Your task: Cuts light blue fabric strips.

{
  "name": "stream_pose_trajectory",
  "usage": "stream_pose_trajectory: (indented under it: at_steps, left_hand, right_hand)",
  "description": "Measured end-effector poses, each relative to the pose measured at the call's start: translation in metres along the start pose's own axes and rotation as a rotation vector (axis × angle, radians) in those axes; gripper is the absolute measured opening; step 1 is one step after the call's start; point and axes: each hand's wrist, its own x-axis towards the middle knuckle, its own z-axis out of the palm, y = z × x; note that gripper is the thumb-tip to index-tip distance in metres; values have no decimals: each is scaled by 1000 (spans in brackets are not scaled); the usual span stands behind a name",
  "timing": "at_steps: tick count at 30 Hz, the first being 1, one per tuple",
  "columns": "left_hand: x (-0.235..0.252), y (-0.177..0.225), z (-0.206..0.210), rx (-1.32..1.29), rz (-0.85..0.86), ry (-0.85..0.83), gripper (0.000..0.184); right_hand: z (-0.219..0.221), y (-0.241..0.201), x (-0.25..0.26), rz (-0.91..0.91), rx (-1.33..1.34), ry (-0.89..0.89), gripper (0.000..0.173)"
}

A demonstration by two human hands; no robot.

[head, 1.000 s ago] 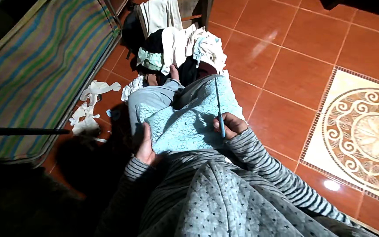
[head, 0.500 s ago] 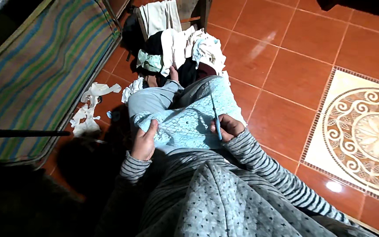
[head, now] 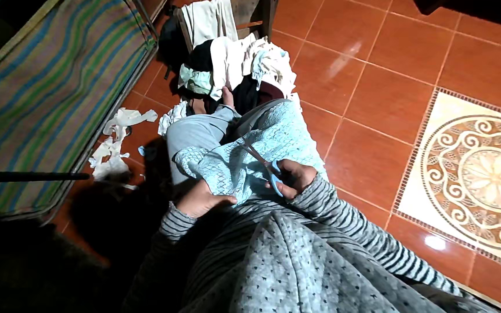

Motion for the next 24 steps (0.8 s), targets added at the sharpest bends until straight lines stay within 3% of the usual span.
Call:
stream_pose_trajectory:
  at_steps: [2,4,8,11,17,24]
  left_hand:
    - [-4,1,-3,107,-30,-41,53]
    - [-7,0,-4,53,27,-31,48]
    - [-3,16,6,-450,81,171,36]
    - [3,35,13,-641,64,299,24]
    - [16,46,27,-762,9,362,17]
    - [17,46,35,-775,1,314,18]
  right_hand:
    - [1,1,0,4,4,-5,47]
    - [1,1,0,1,6,-7,47]
    - [2,-5,0,-39,-32,14,48]
    - [0,-11,0,-131,-137,73,51]
    - [-8,-11,0,-330,-392,216,57]
    - [-9,-9,-1,-304,-429,219,54]
